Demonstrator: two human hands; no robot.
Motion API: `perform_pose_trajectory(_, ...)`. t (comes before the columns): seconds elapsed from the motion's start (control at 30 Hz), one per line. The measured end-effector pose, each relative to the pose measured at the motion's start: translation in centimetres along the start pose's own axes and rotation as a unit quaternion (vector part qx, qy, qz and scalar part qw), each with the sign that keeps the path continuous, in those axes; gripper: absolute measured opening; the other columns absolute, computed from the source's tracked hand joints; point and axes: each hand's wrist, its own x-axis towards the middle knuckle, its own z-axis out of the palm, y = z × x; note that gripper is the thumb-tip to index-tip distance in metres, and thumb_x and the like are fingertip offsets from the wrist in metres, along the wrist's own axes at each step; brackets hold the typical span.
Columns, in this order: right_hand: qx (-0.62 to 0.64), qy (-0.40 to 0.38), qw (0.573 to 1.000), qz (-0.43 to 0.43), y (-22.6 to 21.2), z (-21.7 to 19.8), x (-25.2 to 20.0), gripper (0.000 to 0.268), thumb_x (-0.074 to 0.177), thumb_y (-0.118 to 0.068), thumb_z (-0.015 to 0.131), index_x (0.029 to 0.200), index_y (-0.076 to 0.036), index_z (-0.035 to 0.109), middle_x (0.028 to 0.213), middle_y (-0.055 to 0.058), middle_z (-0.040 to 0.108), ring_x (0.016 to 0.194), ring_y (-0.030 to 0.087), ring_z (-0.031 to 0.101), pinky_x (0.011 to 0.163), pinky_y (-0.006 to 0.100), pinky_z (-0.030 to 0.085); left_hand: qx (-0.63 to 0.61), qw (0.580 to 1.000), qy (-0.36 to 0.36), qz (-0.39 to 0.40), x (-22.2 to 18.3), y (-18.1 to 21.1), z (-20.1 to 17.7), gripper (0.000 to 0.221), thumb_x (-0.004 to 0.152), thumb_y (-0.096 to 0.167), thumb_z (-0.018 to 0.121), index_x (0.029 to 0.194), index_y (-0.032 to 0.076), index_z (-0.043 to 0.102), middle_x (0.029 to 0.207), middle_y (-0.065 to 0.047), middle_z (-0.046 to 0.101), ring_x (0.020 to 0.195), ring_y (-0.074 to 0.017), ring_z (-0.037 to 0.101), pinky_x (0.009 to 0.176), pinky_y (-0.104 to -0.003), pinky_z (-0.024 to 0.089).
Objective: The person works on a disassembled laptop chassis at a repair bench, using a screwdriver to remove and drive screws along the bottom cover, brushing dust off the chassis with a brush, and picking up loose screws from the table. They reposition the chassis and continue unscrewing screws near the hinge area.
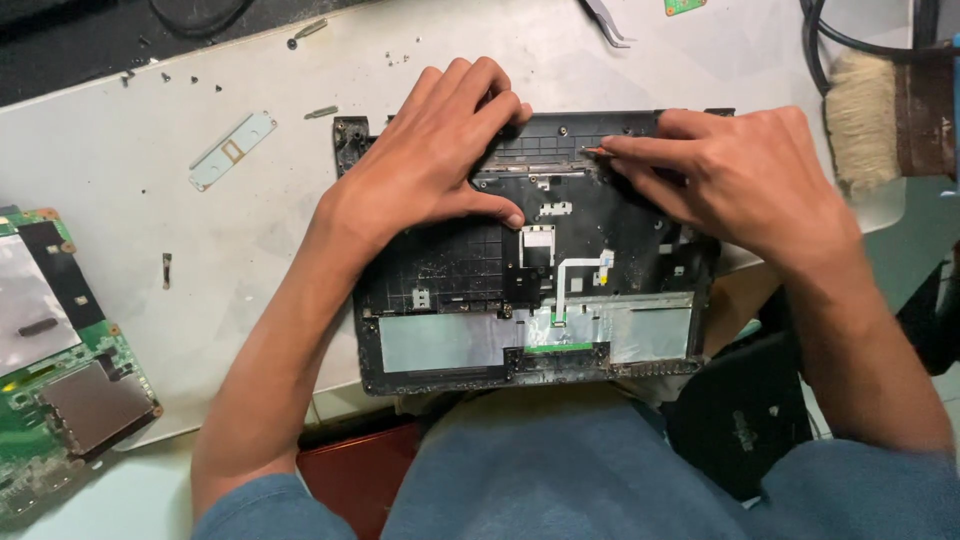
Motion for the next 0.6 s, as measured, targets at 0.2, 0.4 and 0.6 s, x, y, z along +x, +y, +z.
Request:
perform_pose_trajectory(0.2, -0.015, -0.035, 0.999, 0.01, 0.9, -0.7, -1.0, 0.038, 0.128, -0.066, 0.063, 0.156, -0.054, 0.087, 0.09, -0.017, 0.077, 0.052, 0.014, 0.067, 0.049, 0.036, 0.036, 0.011, 1.0, 0.005, 0.0, -0.2, 0.1, 0.2, 0.089, 0.091, 0.064, 0.108, 0.137, 0.005, 0.06, 0.134, -0.013, 0.052, 0.118, -0.033, 0.051, 0.101, -0.046, 0.044)
perform_pose_trajectory(0.4, -0.017, -0.022, 1.0, -0.006, 0.3, -0.6, -0.2, 0.037, 0.127, -0.065, 0.065, 0.155, -0.054, 0.087, 0.092, -0.014, 0.077, 0.053, 0.017, 0.069, 0.046, 0.037, 0.037, 0.016, 1.0, 0.01, 0.006, -0.2, -0.2, 0.4, 0.092, 0.088, 0.064, 0.111, 0.137, 0.005, 0.06, 0.134, -0.014, 0.053, 0.118, -0.0336, 0.052, 0.1, -0.046, 0.044)
perform_pose_trajectory(0.6, -0.048, 0.015, 0.999, -0.019, -0.1, 0.4, 0.1, 0.031, 0.131, -0.065, 0.065, 0.152, -0.059, 0.088, 0.091, -0.017, 0.075, 0.054, 0.014, 0.067, 0.049, 0.034, 0.036, 0.037, 0.999, 0.016, 0.011, -0.2, -0.2, 0.6, 0.092, 0.088, 0.066, 0.11, 0.137, 0.005, 0.061, 0.135, -0.014, 0.053, 0.119, -0.034, 0.052, 0.099, -0.046, 0.044)
